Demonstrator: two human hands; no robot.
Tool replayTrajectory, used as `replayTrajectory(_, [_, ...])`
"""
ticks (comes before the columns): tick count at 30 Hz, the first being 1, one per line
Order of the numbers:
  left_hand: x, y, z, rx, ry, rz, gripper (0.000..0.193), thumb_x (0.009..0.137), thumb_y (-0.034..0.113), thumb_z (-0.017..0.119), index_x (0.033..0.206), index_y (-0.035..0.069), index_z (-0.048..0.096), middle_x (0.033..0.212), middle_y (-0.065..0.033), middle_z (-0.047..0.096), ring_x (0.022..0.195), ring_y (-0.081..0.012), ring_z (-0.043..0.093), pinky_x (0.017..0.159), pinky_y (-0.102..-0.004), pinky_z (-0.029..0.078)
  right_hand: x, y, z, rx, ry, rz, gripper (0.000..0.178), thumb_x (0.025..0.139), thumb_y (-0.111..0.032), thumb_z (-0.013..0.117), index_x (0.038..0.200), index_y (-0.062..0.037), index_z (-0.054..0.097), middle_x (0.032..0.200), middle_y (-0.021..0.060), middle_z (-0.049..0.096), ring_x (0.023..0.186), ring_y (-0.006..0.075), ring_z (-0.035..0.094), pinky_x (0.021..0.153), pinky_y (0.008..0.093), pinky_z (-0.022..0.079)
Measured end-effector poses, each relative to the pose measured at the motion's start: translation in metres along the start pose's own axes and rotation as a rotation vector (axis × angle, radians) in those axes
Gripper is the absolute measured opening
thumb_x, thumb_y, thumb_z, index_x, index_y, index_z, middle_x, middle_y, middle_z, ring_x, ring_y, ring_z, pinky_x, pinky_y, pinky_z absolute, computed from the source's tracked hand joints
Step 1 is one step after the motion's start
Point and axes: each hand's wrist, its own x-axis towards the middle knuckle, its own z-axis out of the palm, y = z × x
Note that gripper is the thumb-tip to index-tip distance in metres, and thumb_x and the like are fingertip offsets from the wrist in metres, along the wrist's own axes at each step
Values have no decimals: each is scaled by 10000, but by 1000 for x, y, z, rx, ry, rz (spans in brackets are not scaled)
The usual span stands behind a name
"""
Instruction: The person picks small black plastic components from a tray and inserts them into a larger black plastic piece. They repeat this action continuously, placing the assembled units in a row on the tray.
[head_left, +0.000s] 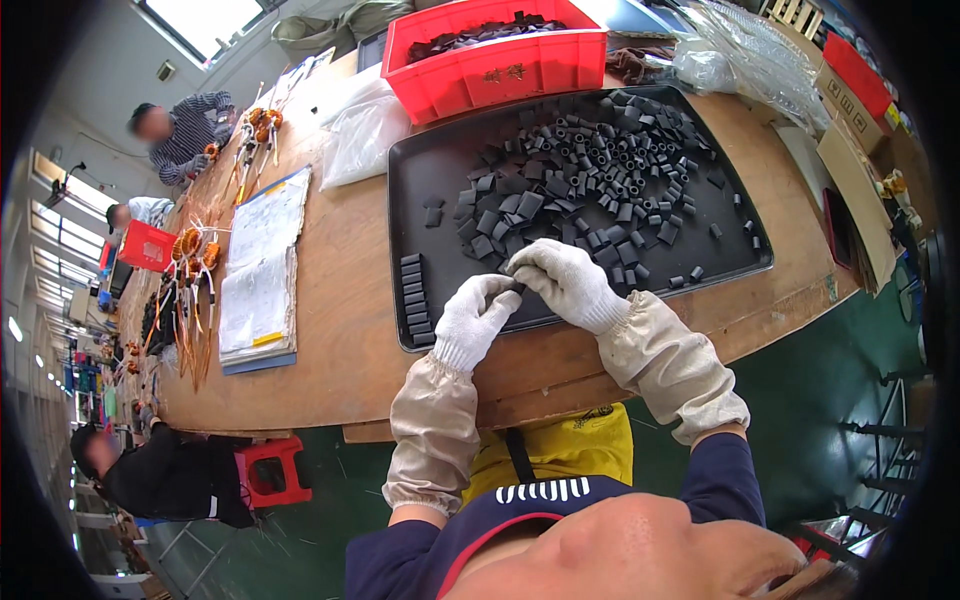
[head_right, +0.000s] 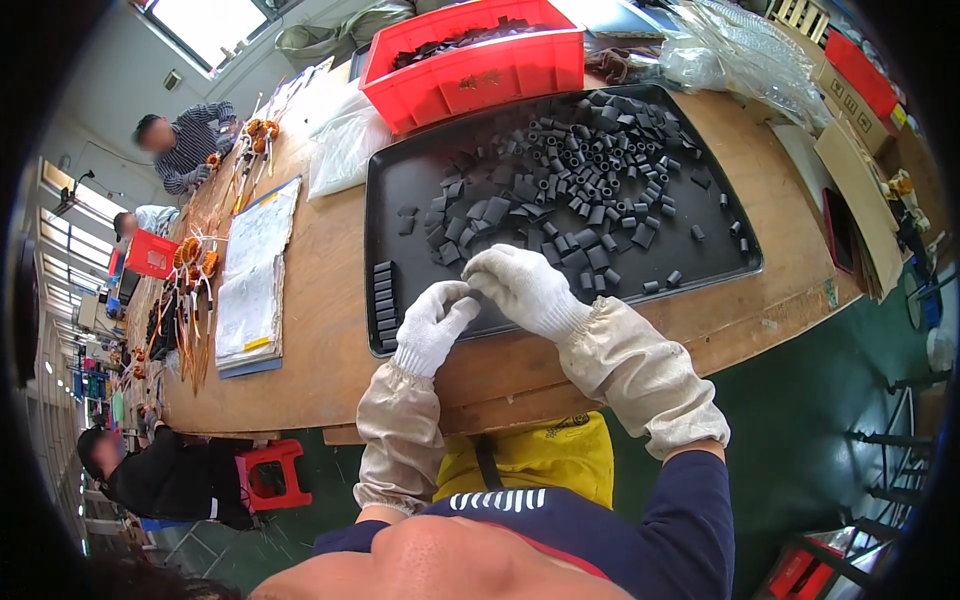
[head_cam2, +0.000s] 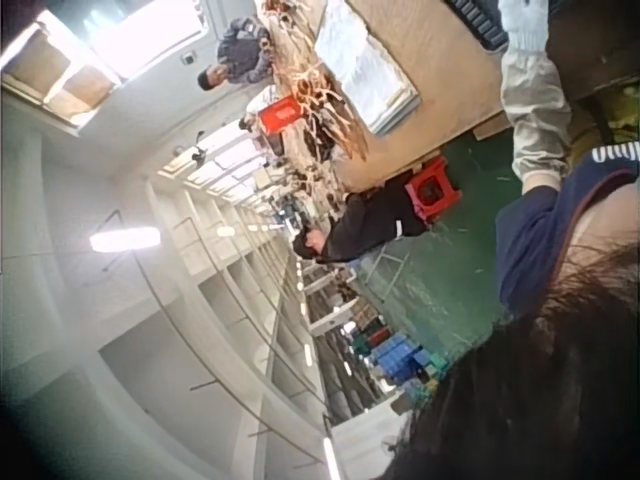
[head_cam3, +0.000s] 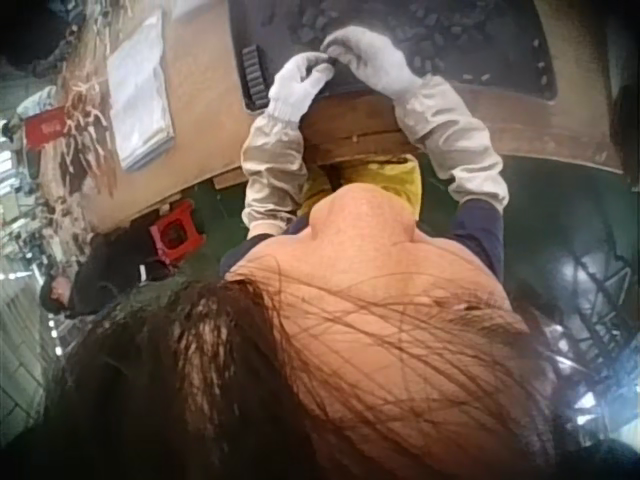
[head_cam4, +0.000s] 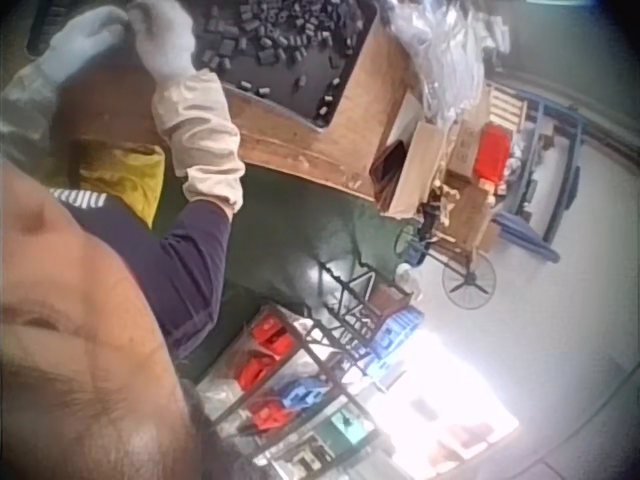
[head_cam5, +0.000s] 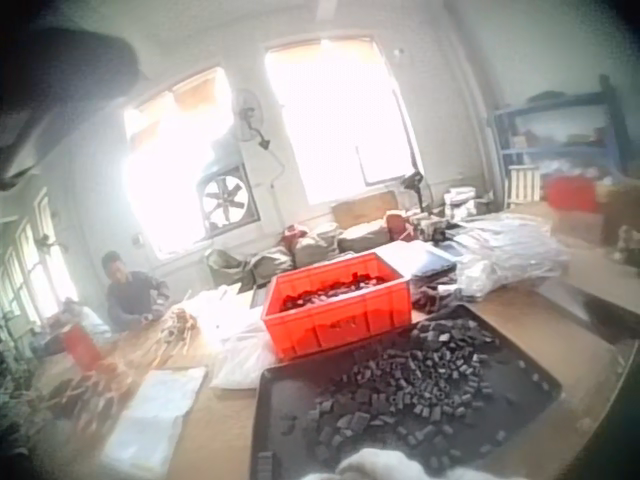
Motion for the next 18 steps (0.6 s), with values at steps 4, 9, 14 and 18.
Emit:
replayTrajectory(4, [-1,-5,-1,26,-19,63,282,934,165,764,1164,16,696,984,-49,736,851,-74,627,792,-255,525,1,-3,-4,35,-50,49,120,992,-144,634,1063,-61,684,987,131,685,938,345,688,811,386,552])
replayTrajectory(9, [3,-15,1,-104,-37,10,268,932,145,761,1161,21,700,995,-32,733,876,-70,622,810,-252,521,1,-6,-7,240,-122,217,145,1019,-139,589,1072,-46,687,992,126,684,929,301,690,834,371,547])
replayTrajectory(14, [-1,0,-5,-69,-112,-43,305,942,149,748,1208,18,678,1052,-34,723,953,-86,631,866,-259,517,-2,0,-2,80,-91,200,154,1022,-158,605,1079,-47,695,1020,133,698,939,272,697,851,357,548])
replayTrajectory(18, [-1,5,-7,-115,-98,-48,296,947,195,742,1177,13,701,993,-34,730,892,-81,625,823,-261,527,0,-10,2,126,-62,305,194,966,-212,715,1080,-59,682,985,115,710,919,244,702,838,349,553])
